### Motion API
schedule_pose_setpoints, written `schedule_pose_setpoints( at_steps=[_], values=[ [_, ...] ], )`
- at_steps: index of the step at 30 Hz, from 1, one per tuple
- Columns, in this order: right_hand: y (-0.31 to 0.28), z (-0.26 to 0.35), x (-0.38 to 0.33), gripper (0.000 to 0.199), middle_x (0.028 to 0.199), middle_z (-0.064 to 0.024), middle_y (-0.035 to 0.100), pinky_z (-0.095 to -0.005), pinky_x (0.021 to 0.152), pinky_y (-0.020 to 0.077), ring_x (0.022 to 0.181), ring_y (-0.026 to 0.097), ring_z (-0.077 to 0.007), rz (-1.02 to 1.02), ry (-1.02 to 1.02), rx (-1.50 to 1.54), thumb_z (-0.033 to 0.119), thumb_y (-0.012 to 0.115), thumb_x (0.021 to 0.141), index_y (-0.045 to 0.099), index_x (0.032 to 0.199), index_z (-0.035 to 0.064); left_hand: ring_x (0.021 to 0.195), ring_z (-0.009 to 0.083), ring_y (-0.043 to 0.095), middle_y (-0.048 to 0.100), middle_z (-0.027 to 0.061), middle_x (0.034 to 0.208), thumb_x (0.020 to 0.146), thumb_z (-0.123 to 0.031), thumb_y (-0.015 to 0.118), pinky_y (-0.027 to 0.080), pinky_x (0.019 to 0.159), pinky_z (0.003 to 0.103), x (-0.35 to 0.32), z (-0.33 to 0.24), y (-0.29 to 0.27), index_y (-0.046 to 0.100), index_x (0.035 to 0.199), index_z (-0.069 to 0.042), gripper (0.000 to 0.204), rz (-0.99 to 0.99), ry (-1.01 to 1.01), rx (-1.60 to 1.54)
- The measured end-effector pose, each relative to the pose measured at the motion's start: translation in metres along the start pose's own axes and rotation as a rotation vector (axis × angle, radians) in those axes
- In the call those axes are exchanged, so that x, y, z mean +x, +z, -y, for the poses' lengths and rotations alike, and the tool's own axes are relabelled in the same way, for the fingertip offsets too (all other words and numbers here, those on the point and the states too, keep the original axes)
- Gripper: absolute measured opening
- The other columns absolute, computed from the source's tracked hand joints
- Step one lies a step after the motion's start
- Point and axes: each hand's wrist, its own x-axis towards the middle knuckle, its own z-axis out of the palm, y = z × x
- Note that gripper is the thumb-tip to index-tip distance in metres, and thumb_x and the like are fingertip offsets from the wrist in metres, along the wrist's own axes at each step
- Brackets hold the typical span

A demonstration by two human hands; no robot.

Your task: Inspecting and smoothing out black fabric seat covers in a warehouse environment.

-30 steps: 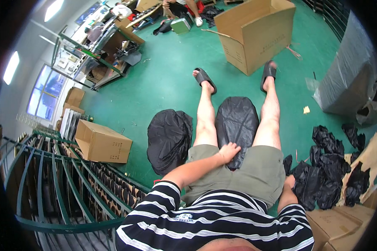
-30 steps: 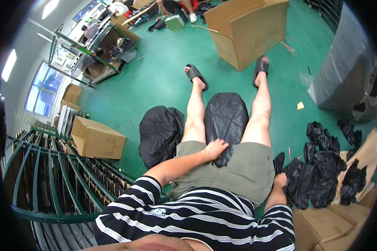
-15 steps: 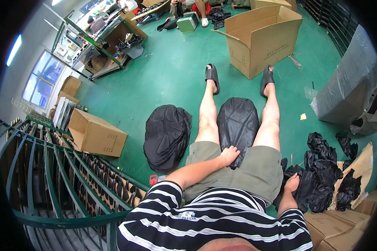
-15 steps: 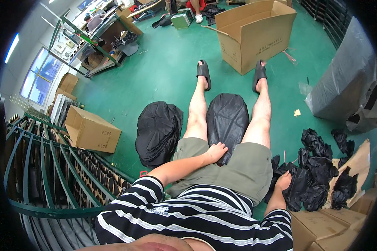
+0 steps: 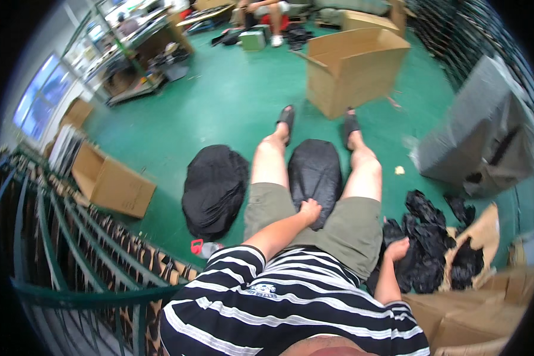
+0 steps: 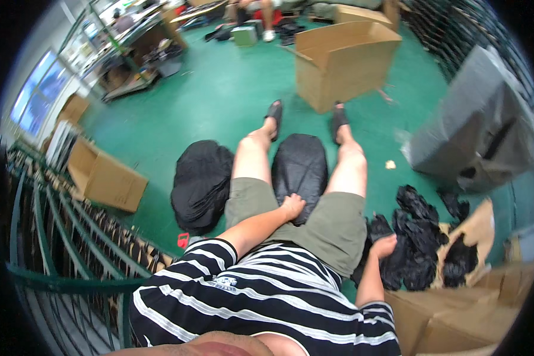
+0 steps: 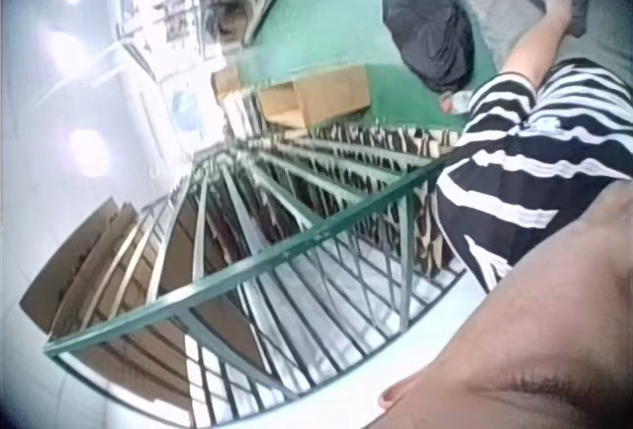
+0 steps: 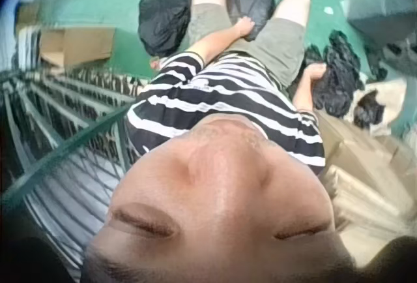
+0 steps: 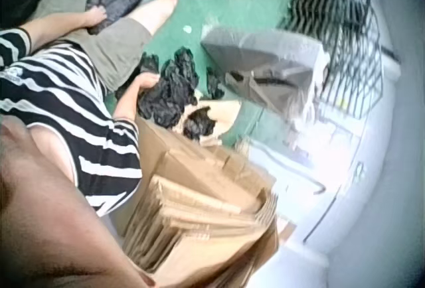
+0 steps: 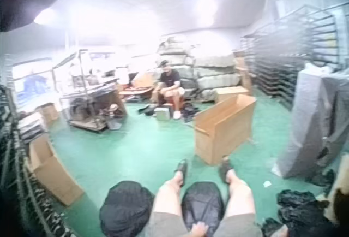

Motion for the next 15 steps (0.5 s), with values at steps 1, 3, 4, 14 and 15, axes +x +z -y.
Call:
schedule_pose_setpoints(
  at_steps=[1, 3, 4, 14, 15],
  values=[
    [-0.003, 0.016, 0.001, 0.044, 0.085, -0.0291, 0.064, -0.0545, 0.07, 0.0468, 0.082, 0.06, -0.0491, 0.013, 0.029, -0.01, 0.035, 0.045, 0.101, 0.062, 0.088, -0.0033, 0.11, 0.0286, 0.058, 0.064, 0.0084, 0.114, 0.09, -0.021, 0.058, 0.052, 0.082, 0.047, 0.002, 0.003, 0.001, 0.07, 0.105, -0.016, 0.021, 0.054, -0.007, 0.027],
    [0.007, 0.038, 0.028, 0.045, 0.085, -0.0288, 0.064, -0.0551, 0.069, 0.0466, 0.081, 0.061, -0.0484, -0.069, 0.027, 0.046, 0.037, 0.044, 0.101, 0.062, 0.089, -0.0024, 0.113, 0.0264, 0.059, 0.065, 0.0062, 0.117, 0.09, -0.023, 0.057, 0.051, 0.084, 0.048, 0.017, 0.016, 0.009, 0.072, 0.108, -0.018, 0.024, 0.131, -0.064, 0.038],
    [0.005, 0.052, 0.04, 0.047, 0.087, -0.0284, 0.065, -0.0549, 0.07, 0.0465, 0.082, 0.06, -0.0483, -0.1, 0.113, 0.08, 0.038, 0.042, 0.101, 0.062, 0.09, -0.0029, 0.115, 0.0266, 0.059, 0.064, 0.0069, 0.12, 0.09, -0.023, 0.056, 0.05, 0.086, 0.05, 0.019, 0.016, 0.01, 0.072, 0.109, -0.017, 0.025, 0.189, -0.041, 0.045],
    [-0.053, 0.196, 0.14, 0.049, 0.092, -0.0264, 0.065, -0.0423, 0.078, 0.0449, 0.08, 0.058, -0.0363, -0.217, 0.051, 0.58, 0.035, 0.043, 0.104, 0.059, 0.101, -0.0114, 0.119, 0.0254, 0.056, 0.06, 0.0089, 0.125, 0.084, -0.018, 0.065, 0.052, 0.089, 0.043, -0.001, 0.026, -0.013, 0.07, 0.112, -0.014, 0.028, 0.22, 0.177, 0.105],
    [-0.057, 0.226, 0.142, 0.047, 0.095, -0.0236, 0.065, -0.0386, 0.08, 0.0443, 0.081, 0.055, -0.0294, -0.209, 0.007, 0.69, 0.032, 0.042, 0.104, 0.058, 0.103, -0.0122, 0.117, 0.0258, 0.057, 0.061, 0.0092, 0.122, 0.082, -0.016, 0.067, 0.053, 0.088, 0.043, 0.0, 0.029, -0.019, 0.071, 0.11, -0.014, 0.029, 0.211, 0.211, 0.094]
  ],
)
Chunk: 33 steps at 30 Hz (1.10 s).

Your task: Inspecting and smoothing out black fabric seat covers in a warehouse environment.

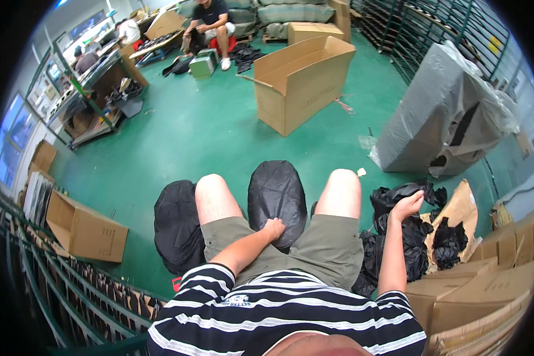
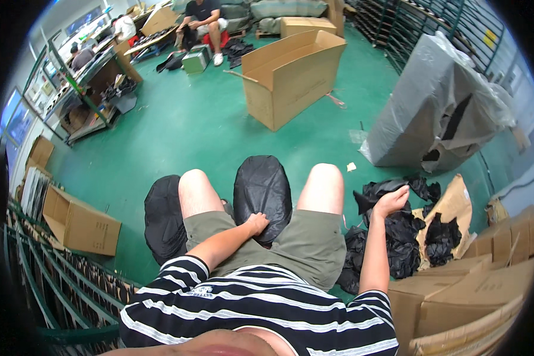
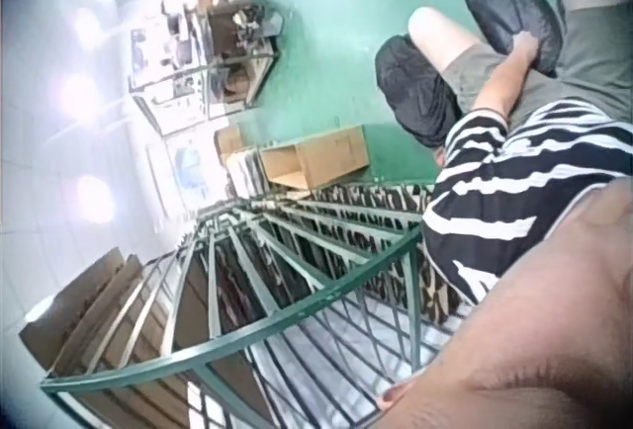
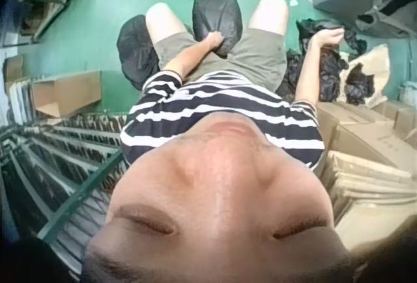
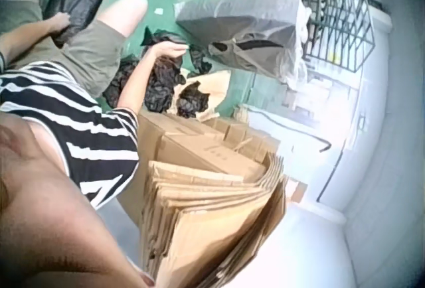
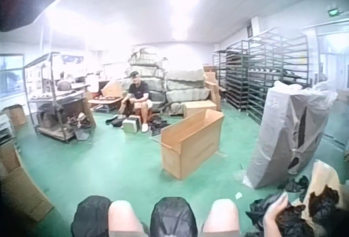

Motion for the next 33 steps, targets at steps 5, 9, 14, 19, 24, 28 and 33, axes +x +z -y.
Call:
schedule_pose_setpoints(
  at_steps=[5, 9, 14, 19, 24, 28, 33],
  values=[
    [0.094, 0.142, -0.057, 0.035, 0.082, -0.0024, 0.053, -0.0297, 0.073, 0.0415, 0.078, 0.045, -0.0122, 0.202, -0.026, 0.494, 0.027, 0.044, 0.105, 0.053, 0.082, 0.0007, 0.11, 0.0308, 0.059, 0.059, 0.0114, 0.117, 0.064, -0.028, 0.084, 0.053, 0.089, 0.043, 0.002, 0.03, 0.008, 0.067, 0.106, -0.014, 0.047, -0.017, 0.035, -0.158],
    [0.162, 0.185, -0.139, 0.023, 0.08, 0.0057, 0.047, -0.0199, 0.067, 0.0357, 0.076, 0.041, -0.0038, 0.747, -0.028, 0.711, 0.015, 0.048, 0.103, 0.054, 0.083, 0.0063, 0.108, 0.0331, 0.058, 0.058, 0.011, 0.111, 0.058, -0.038, 0.089, 0.052, 0.088, 0.044, -0.006, 0.043, -0.002, 0.065, 0.098, -0.013, 0.053, 0.021, -0.027, -0.295],
    [0.22, 0.168, -0.224, 0.038, 0.068, 0.0055, 0.037, -0.0258, 0.057, 0.0317, 0.067, 0.034, -0.0055, 1.215, 0.258, 0.696, 0.026, 0.051, 0.103, 0.043, 0.073, 0.0039, 0.108, 0.0306, 0.057, 0.058, 0.0111, 0.112, 0.067, -0.035, 0.081, 0.052, 0.082, 0.044, -0.009, 0.028, 0.004, 0.063, 0.105, -0.008, 0.05, -0.02, 0.068, -0.074],
    [0.215, 0.125, -0.264, 0.043, 0.062, -0.0004, 0.039, -0.0309, 0.057, 0.036, 0.064, 0.037, -0.0083, 1.427, 0.34, 0.445, 0.033, 0.051, 0.101, 0.048, 0.074, -0.0001, 0.108, 0.0268, 0.057, 0.058, 0.0093, 0.111, 0.071, -0.024, 0.076, 0.049, 0.079, 0.04, -0.006, 0.011, 0.036, 0.065, 0.104, -0.01, 0.038, -0.059, 0.023, -0.014],
    [0.221, 0.123, -0.276, 0.042, 0.06, -0.006, 0.04, -0.0339, 0.055, 0.036, 0.06, 0.038, -0.0116, 1.464, 0.41, 0.375, 0.031, 0.051, 0.101, 0.051, 0.077, -0.0032, 0.114, 0.0284, 0.056, 0.059, 0.0094, 0.116, 0.066, -0.026, 0.083, 0.048, 0.085, 0.043, 0.006, 0.015, 0.013, 0.065, 0.11, -0.011, 0.05, 0.102, 0.067, -0.034],
    [0.225, 0.135, -0.285, 0.042, 0.059, -0.0076, 0.041, -0.035, 0.054, 0.0356, 0.059, 0.037, -0.0126, 1.446, 0.47, 0.415, 0.03, 0.051, 0.101, 0.049, 0.077, -0.0038, 0.115, 0.0273, 0.054, 0.057, 0.0088, 0.119, 0.065, -0.032, 0.085, 0.047, 0.087, 0.042, 0.003, 0.015, -0.001, 0.065, 0.112, -0.01, 0.056, 0.209, 0.109, -0.025],
    [0.246, 0.143, -0.305, 0.044, 0.059, -0.0084, 0.039, -0.0364, 0.054, 0.0347, 0.059, 0.036, -0.0129, 1.38, 0.578, 0.429, 0.031, 0.05, 0.101, 0.047, 0.075, -0.0037, 0.109, 0.0249, 0.054, 0.055, 0.0072, 0.113, 0.071, -0.038, 0.08, 0.047, 0.084, 0.04, -0.008, 0.014, 0.004, 0.061, 0.114, -0.012, 0.054, 0.199, 0.064, 0.11]
  ],
)
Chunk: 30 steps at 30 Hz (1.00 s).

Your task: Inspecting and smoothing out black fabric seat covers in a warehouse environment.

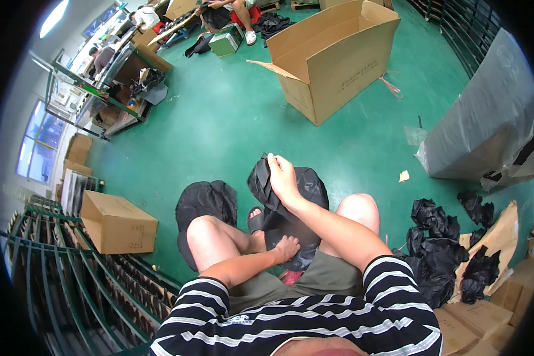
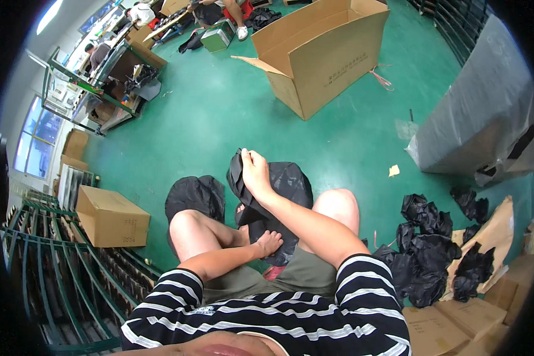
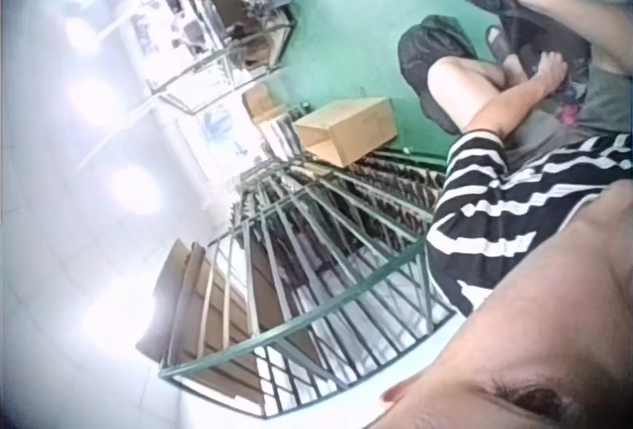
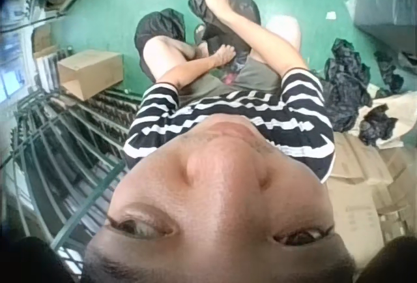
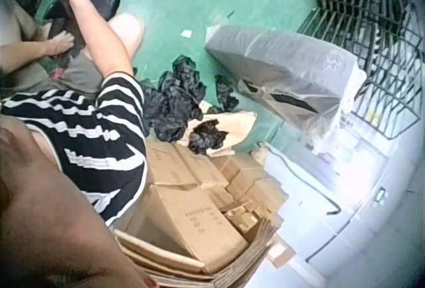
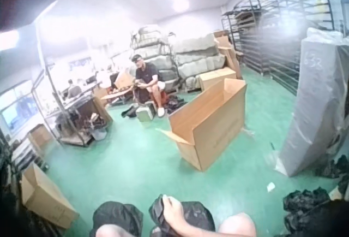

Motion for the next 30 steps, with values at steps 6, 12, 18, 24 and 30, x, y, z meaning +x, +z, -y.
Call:
schedule_pose_setpoints(
  at_steps=[6, 12, 18, 24, 30],
  values=[
    [0.02, 0.003, 0.01, 0.046, 0.066, -0.0228, 0.052, -0.0446, 0.06, 0.0401, 0.06, 0.052, -0.0339, -0.091, -0.003, -0.022, 0.034, 0.05, 0.099, 0.05, 0.075, -0.0047, 0.098, 0.0225, 0.054, 0.053, 0.0058, 0.101, 0.085, -0.018, 0.055, 0.048, 0.075, 0.037, -0.023, -0.005, 0.003, 0.06, 0.102, -0.012, 0.019, -0.308, -0.005, -0.018],
    [-0.008, -0.01, 0.019, 0.044, 0.07, -0.0259, 0.055, -0.0473, 0.062, 0.0419, 0.068, 0.058, -0.0421, -0.149, -0.091, -0.203, 0.034, 0.052, 0.098, 0.052, 0.076, -0.0046, 0.103, 0.0246, 0.057, 0.056, 0.0084, 0.106, 0.085, -0.016, 0.055, 0.051, 0.081, 0.039, -0.013, -0.014, -0.005, 0.063, 0.103, -0.011, 0.02, -0.259, 0.105, -0.062],
    [-0.075, -0.039, 0.021, 0.04, 0.063, -0.0028, 0.053, -0.0335, 0.06, 0.0406, 0.064, 0.044, -0.0108, -0.321, -0.138, -0.214, 0.03, 0.054, 0.099, 0.059, 0.079, -0.0047, 0.096, 0.0285, 0.067, 0.067, 0.0137, 0.1, 0.079, -0.012, 0.062, 0.057, 0.076, 0.041, 0.0, -0.022, 0.0, 0.073, 0.088, -0.007, 0.016, -0.178, 0.203, -0.171],
    [-0.127, -0.025, 0.008, 0.032, 0.086, -0.006, 0.065, -0.0323, 0.076, 0.0471, 0.08, 0.058, -0.0162, -0.431, 0.164, 0.127, 0.03, 0.057, 0.098, 0.067, 0.096, -0.0002, 0.089, 0.03, 0.072, 0.073, 0.0152, 0.094, 0.077, -0.012, 0.065, 0.058, 0.072, 0.042, -0.015, -0.026, -0.019, 0.076, 0.088, -0.009, 0.016, -0.102, 0.227, -0.216],
    [-0.103, 0.004, -0.027, 0.029, 0.082, -0.004, 0.064, -0.0306, 0.067, 0.0475, 0.071, 0.059, -0.0141, -0.353, 0.212, 0.174, 0.027, 0.054, 0.1, 0.065, 0.091, 0.002, 0.097, 0.0252, 0.071, 0.073, 0.0081, 0.106, 0.081, -0.019, 0.067, 0.058, 0.071, 0.044, 0.015, -0.041, -0.016, 0.076, 0.1, -0.01, 0.023, -0.023, 0.266, -0.072]
  ],
)
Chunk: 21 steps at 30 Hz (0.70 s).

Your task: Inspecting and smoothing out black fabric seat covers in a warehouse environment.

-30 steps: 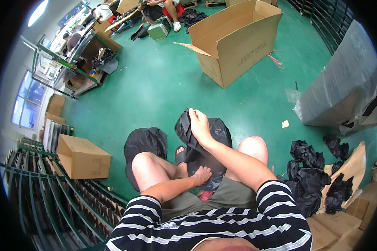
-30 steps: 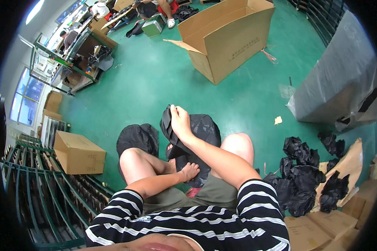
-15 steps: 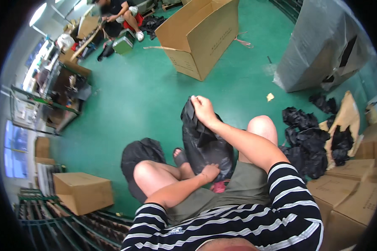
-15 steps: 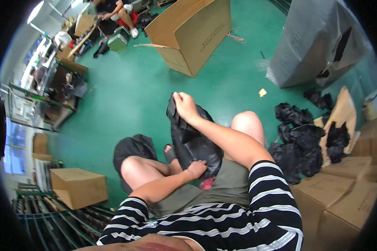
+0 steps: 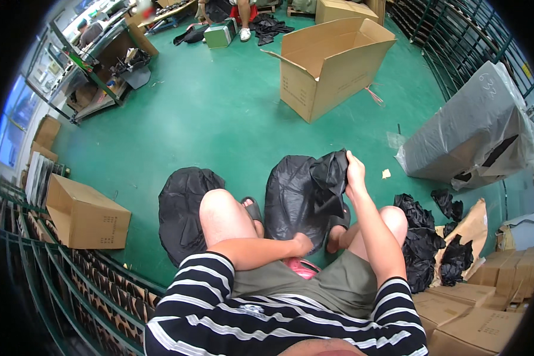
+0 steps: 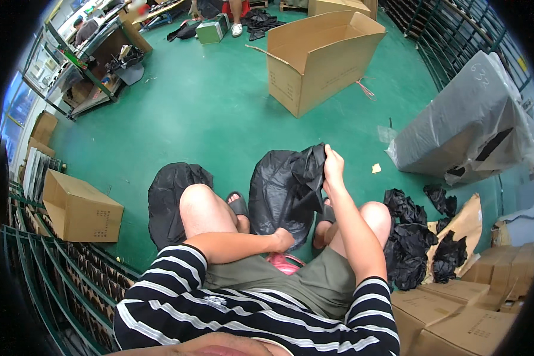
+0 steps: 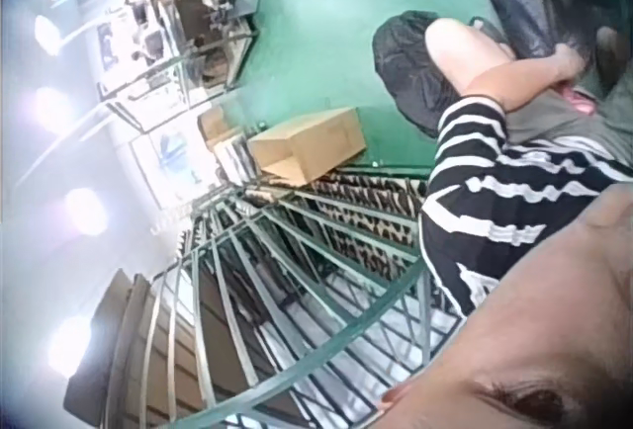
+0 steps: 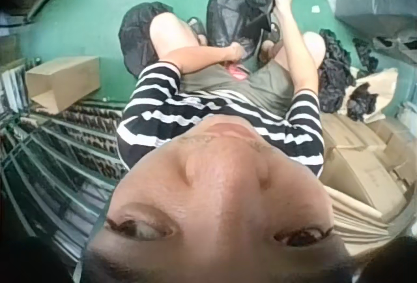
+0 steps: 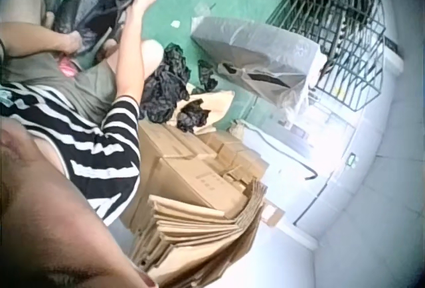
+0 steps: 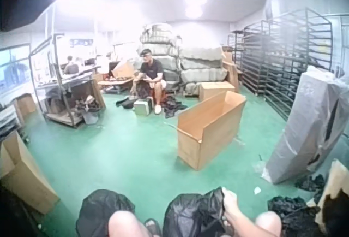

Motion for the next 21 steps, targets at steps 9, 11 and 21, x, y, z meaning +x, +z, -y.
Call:
schedule_pose_setpoints(
  at_steps=[9, 11, 21],
  values=[
    [-0.009, -0.013, 0.015, 0.03, 0.087, -0.0052, 0.066, -0.0306, 0.072, 0.0478, 0.078, 0.06, -0.0137, 0.105, -0.008, -0.033, 0.026, 0.056, 0.099, 0.066, 0.095, -0.002, 0.1, 0.0291, 0.062, 0.059, 0.0121, 0.112, 0.075, -0.018, 0.07, 0.054, 0.077, 0.041, -0.011, 0.0, 0.039, 0.066, 0.103, -0.005, 0.032, -0.282, -0.023, 0.014],
    [-0.001, -0.005, 0.026, 0.029, 0.087, -0.0052, 0.067, -0.0312, 0.07, 0.0499, 0.075, 0.062, -0.015, 0.186, -0.071, 0.06, 0.028, 0.057, 0.098, 0.065, 0.095, 0.0001, 0.099, 0.0283, 0.061, 0.058, 0.0111, 0.108, 0.078, -0.016, 0.064, 0.053, 0.076, 0.041, -0.021, 0.008, 0.042, 0.061, 0.103, -0.006, 0.027, -0.434, 0.031, 0.038],
    [0.053, -0.012, 0.005, 0.039, 0.069, 0.0038, 0.05, -0.029, 0.061, 0.0371, 0.068, 0.041, -0.0078, 0.188, -0.23, -0.069, 0.03, 0.056, 0.098, 0.056, 0.074, -0.0008, 0.095, 0.0267, 0.058, 0.054, 0.0095, 0.101, 0.075, -0.015, 0.062, 0.05, 0.075, 0.038, -0.024, 0.011, 0.06, 0.055, 0.098, -0.008, 0.024, -0.593, 0.0, 0.021]
  ],
)
